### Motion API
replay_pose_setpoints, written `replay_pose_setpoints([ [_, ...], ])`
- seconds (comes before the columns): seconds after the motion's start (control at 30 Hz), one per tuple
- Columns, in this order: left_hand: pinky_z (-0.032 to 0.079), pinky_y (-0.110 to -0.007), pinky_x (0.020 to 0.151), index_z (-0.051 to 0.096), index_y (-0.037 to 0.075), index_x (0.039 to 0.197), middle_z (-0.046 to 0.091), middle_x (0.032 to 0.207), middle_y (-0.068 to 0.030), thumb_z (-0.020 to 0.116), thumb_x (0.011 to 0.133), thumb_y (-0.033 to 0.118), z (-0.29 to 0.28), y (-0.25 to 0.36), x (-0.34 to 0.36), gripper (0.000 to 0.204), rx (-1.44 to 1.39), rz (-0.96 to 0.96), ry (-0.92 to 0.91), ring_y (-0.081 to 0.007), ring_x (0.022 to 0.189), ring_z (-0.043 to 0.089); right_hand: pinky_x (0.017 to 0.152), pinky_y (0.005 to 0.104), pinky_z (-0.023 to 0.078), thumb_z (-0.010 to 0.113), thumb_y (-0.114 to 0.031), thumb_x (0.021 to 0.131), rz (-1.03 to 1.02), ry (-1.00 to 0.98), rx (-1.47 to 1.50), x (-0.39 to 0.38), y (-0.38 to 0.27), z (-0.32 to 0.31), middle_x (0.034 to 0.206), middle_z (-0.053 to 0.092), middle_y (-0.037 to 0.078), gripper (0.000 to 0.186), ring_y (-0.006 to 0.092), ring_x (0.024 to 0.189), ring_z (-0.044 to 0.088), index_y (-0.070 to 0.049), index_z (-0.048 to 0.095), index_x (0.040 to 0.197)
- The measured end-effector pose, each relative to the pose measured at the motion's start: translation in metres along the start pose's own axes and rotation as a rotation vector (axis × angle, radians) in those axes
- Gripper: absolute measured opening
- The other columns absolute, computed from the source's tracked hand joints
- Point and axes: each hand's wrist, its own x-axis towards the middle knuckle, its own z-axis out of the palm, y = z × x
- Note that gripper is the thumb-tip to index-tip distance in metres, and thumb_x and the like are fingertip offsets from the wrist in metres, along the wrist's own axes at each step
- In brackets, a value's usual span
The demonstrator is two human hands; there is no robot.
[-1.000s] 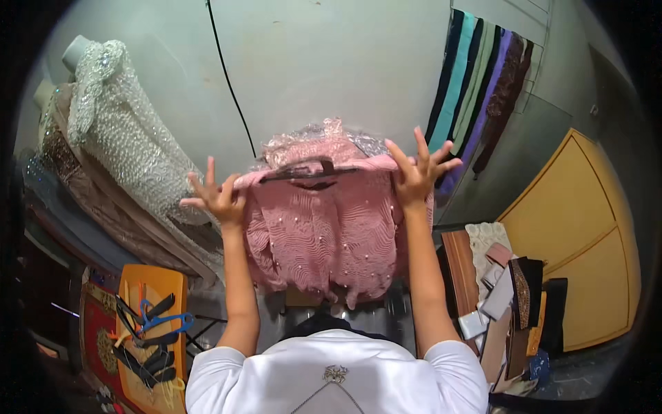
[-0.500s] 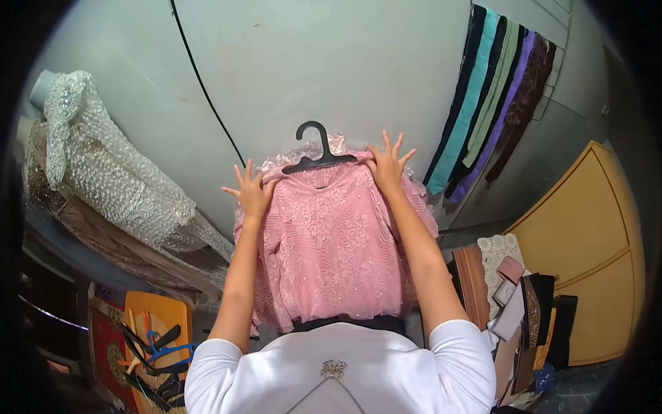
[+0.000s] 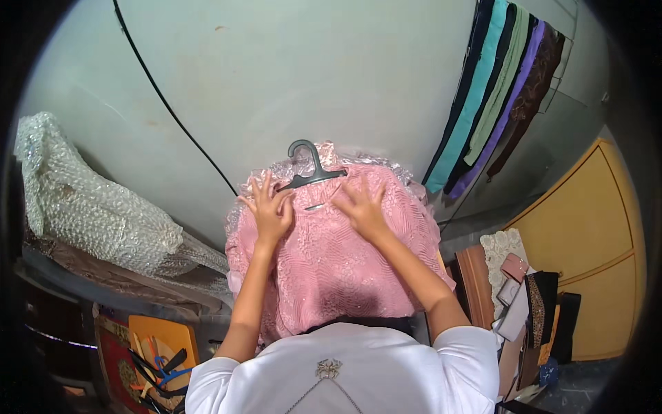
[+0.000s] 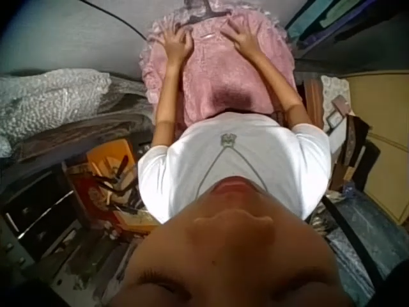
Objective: The recorder selects a pink lace garment from a rack, lays it on a table, and then places it on a hanger.
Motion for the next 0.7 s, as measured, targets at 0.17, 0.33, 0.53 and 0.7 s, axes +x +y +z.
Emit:
replay_pose_setpoints([
  [0.17, -0.002, -0.076, 0.09, 0.068, 0.018, 0.095, 0.029, 0.143, -0.012, 0.06, 0.078, 0.03, 0.023, 0.049, 0.017, 0.023, -0.013, 0.045, -0.143, -0.0417, 0.134, 0.014, 0.1, 0.0684, 0.001, 0.062, -0.02, 0.077, 0.046, -0.044, -0.047, 0.044, 0.037, -0.023, 0.141, 0.031, 0.008, 0.027, 0.0446, 0.133, 0.013, -0.033, 0.065, 0.101],
  [0.33, -0.007, -0.078, 0.086, 0.068, 0.017, 0.101, 0.021, 0.145, -0.0177, 0.061, 0.076, 0.044, 0.062, 0.062, 0.005, 0.038, 0.001, 0.028, -0.211, -0.0413, 0.135, 0.008, 0.1, 0.0675, -0.002, 0.061, -0.022, 0.078, -0.015, -0.044, 0.059, 0.043, 0.047, -0.019, 0.141, 0.032, 0.009, 0.011, 0.0429, 0.134, 0.013, -0.021, 0.066, 0.088],
  [0.53, -0.006, -0.078, 0.085, 0.066, 0.019, 0.104, 0.017, 0.147, -0.0171, 0.062, 0.075, 0.042, 0.066, 0.059, -0.001, 0.037, -0.008, -0.009, -0.11, -0.0423, 0.135, 0.006, 0.1, 0.0667, -0.004, 0.061, -0.016, 0.078, 0.057, 0.038, 0.095, 0.047, 0.039, -0.02, 0.14, 0.033, 0.011, 0.023, 0.0461, 0.133, 0.011, -0.024, 0.067, 0.099],
  [0.7, -0.009, -0.077, 0.086, 0.071, 0.02, 0.09, 0.02, 0.147, -0.0155, 0.06, 0.075, 0.048, 0.069, 0.058, 0.002, 0.033, -0.048, 0.087, -0.256, -0.041, 0.136, 0.007, 0.099, 0.069, 0.0, 0.06, -0.017, 0.075, -0.07, -0.114, -0.027, 0.042, 0.048, -0.007, 0.142, 0.032, 0.009, 0.027, 0.0441, 0.133, 0.016, -0.029, 0.067, 0.098],
])
